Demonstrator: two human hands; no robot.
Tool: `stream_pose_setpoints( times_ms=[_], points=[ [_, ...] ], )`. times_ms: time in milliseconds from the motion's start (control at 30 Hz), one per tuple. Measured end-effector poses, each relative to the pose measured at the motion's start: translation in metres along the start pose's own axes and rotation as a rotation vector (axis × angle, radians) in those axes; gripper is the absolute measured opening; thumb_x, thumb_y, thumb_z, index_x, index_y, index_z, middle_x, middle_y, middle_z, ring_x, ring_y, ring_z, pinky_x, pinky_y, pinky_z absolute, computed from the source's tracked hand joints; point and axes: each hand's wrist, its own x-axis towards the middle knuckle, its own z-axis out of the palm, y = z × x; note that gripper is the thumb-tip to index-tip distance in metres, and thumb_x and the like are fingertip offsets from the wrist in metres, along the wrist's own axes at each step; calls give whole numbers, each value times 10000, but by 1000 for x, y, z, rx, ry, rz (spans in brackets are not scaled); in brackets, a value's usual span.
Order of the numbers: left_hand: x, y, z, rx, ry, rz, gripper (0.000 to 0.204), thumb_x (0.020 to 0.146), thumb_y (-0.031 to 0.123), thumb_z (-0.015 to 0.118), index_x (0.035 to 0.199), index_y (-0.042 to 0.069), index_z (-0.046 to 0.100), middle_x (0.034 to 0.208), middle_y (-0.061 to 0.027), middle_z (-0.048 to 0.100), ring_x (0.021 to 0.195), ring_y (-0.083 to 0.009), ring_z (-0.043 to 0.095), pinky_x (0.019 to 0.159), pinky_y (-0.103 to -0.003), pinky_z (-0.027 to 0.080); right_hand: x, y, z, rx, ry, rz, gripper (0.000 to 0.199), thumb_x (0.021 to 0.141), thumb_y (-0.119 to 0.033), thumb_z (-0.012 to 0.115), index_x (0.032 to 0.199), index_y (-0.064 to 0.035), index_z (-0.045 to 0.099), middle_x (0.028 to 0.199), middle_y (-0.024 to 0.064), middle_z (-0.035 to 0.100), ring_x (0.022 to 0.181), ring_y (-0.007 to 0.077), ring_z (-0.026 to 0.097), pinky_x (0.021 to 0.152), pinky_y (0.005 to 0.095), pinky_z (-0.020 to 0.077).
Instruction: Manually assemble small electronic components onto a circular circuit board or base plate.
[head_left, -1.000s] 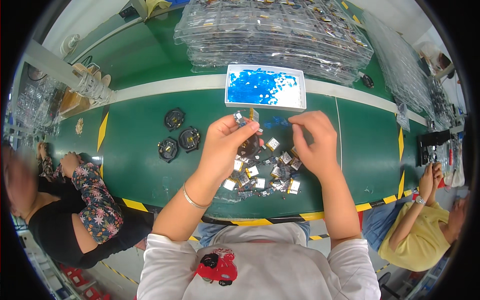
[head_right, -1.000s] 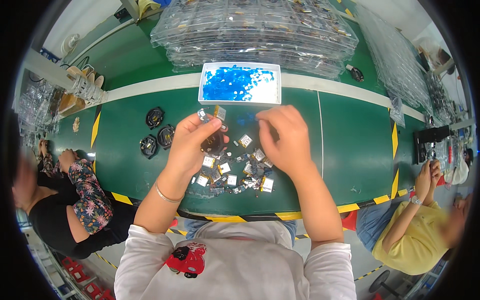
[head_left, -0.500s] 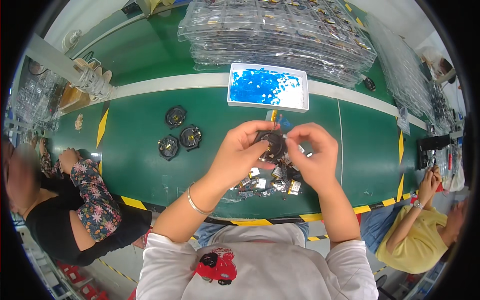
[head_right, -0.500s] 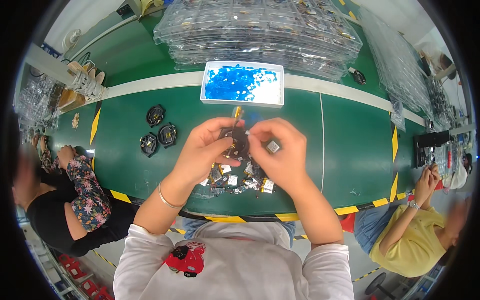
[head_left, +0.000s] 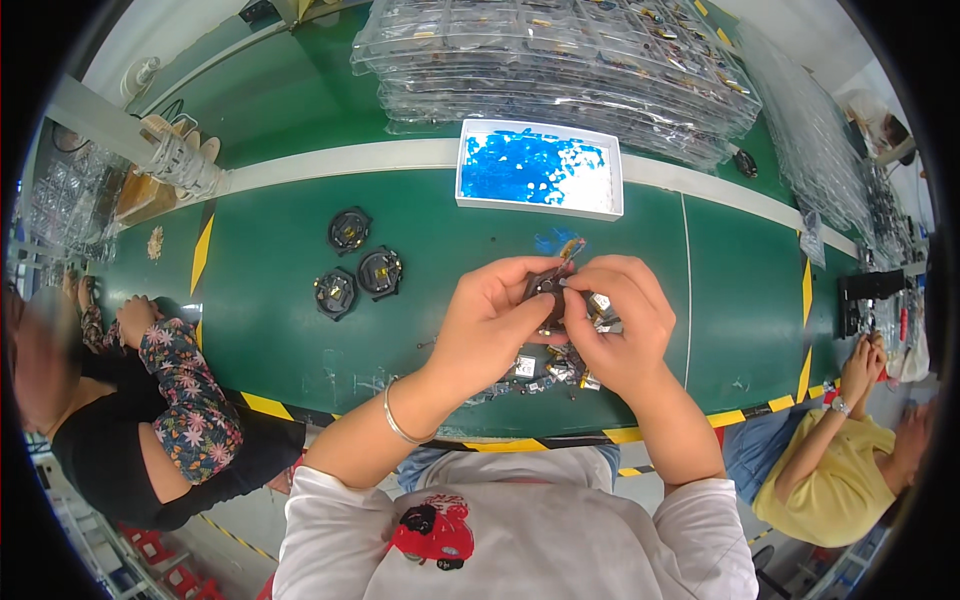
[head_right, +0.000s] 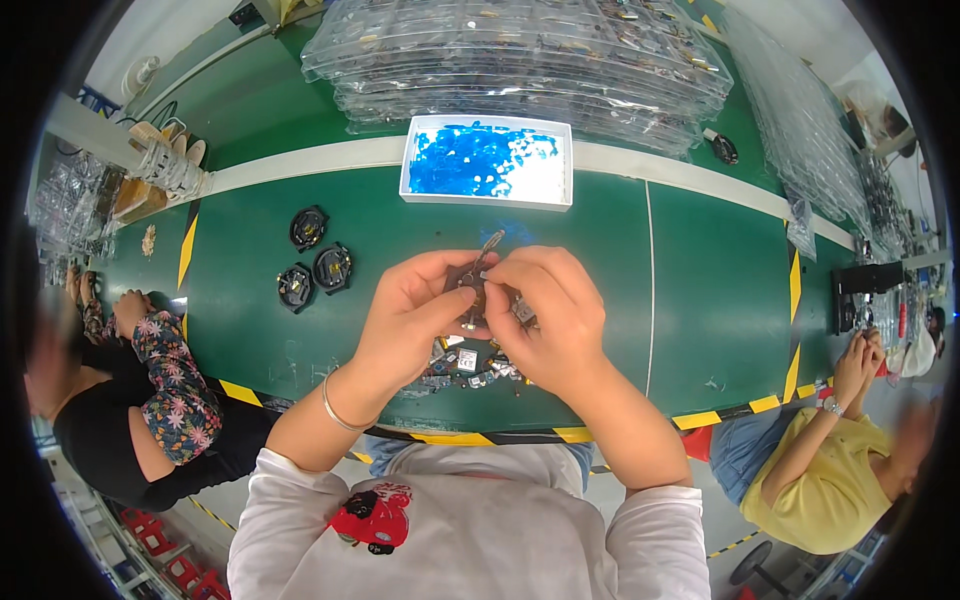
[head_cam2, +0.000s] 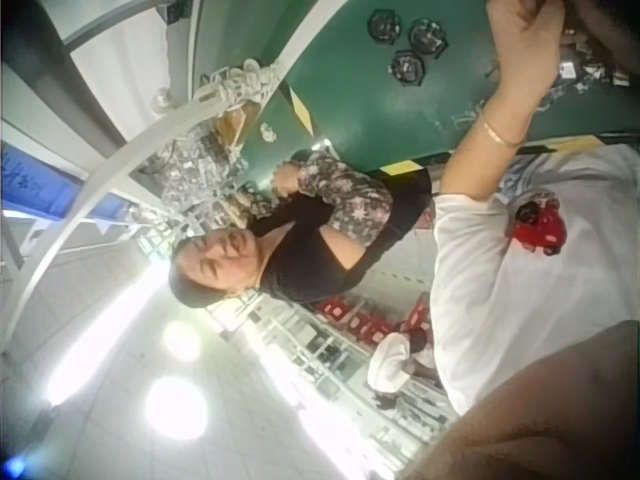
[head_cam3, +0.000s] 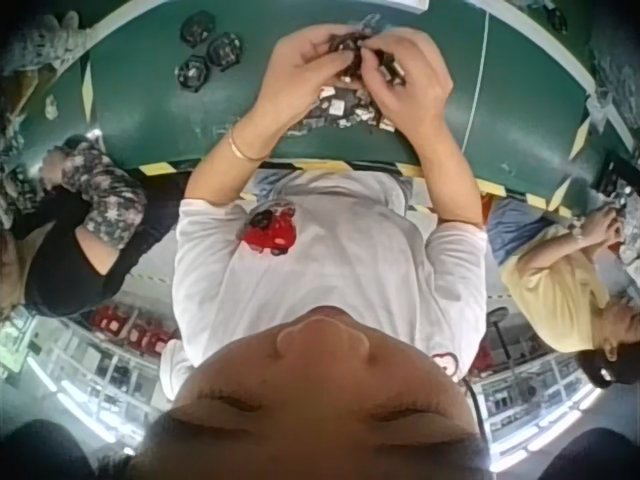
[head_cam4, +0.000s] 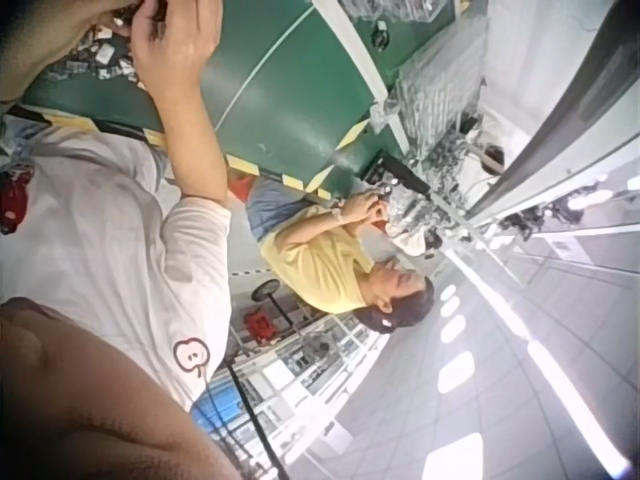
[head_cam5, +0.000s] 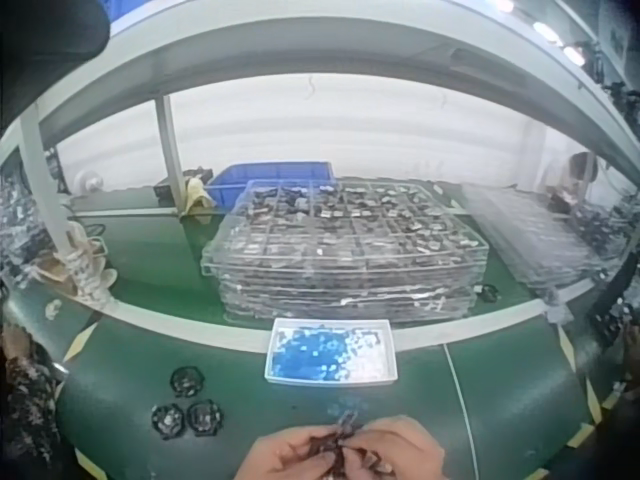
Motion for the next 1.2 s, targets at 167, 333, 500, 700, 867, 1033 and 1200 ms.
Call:
stream_pose_setpoints(
  times_ms=[167, 333, 500, 700, 867, 1033, 1200],
  points=[
    [-1, -1, 0, -8, 2, 1, 315, 911, -42, 455, 1223, -42, 500, 1101, -110, 610, 937, -147, 624, 730, -272, 588, 0, 1, 2, -3, -9, -11, 182, 654, 61, 689, 813, -20, 650, 822, 101, 623, 718, 223, 611, 629, 291, 490],
    [0, -6, -1, 22, 18, 71, 300, 908, -24, 485, 1206, -45, 513, 1058, -102, 622, 907, -138, 628, 707, -271, 590, -1, 8, 6, 16, -20, -37, 170, 669, 65, 684, 816, -16, 660, 820, 104, 623, 727, 225, 605, 637, 292, 487],
    [9, 4, -11, -42, 80, -64, 234, 890, 27, 531, 1115, -15, 579, 1012, -118, 644, 852, -172, 659, 634, -285, 597, 2, 12, -4, 203, -125, 76, 121, 753, 31, 643, 867, 3, 672, 859, 110, 630, 802, 204, 598, 707, 289, 472],
    [11, 5, -14, -15, 77, -89, 137, 869, 65, 556, 986, 19, 609, 895, -121, 671, 737, -196, 683, 509, -271, 565, -2, 23, -11, 445, -57, 301, 121, 847, 3, 578, 941, 29, 649, 962, 108, 617, 863, 159, 562, 784, 271, 441],
    [14, -4, -14, 46, 38, -93, 132, 866, 46, 574, 992, 25, 608, 827, -47, 651, 688, -99, 627, 524, -220, 527, 7, 8, 2, 390, -95, 343, 130, 828, -8, 605, 951, -3, 647, 1038, 86, 600, 927, 154, 555, 820, 275, 440],
    [11, -6, -2, 255, 33, 122, 237, 819, 8, 639, 1052, 14, 596, 933, -62, 635, 762, -78, 598, 606, -195, 501, 12, 44, -17, 507, -84, 349, 132, 814, -21, 619, 945, -16, 637, 1066, 68, 607, 986, 143, 545, 856, 299, 435],
    [9, 10, -15, 1262, -39, 592, 302, 628, 95, 757, 913, 75, 659, 978, -78, 611, 958, -304, 543, 888, -395, 410, 11, 103, -126, 97, -75, 632, 150, 844, -130, 596, 920, -5, 630, 913, 30, 630, 875, 103, 558, 783, 225, 415]
  ],
)
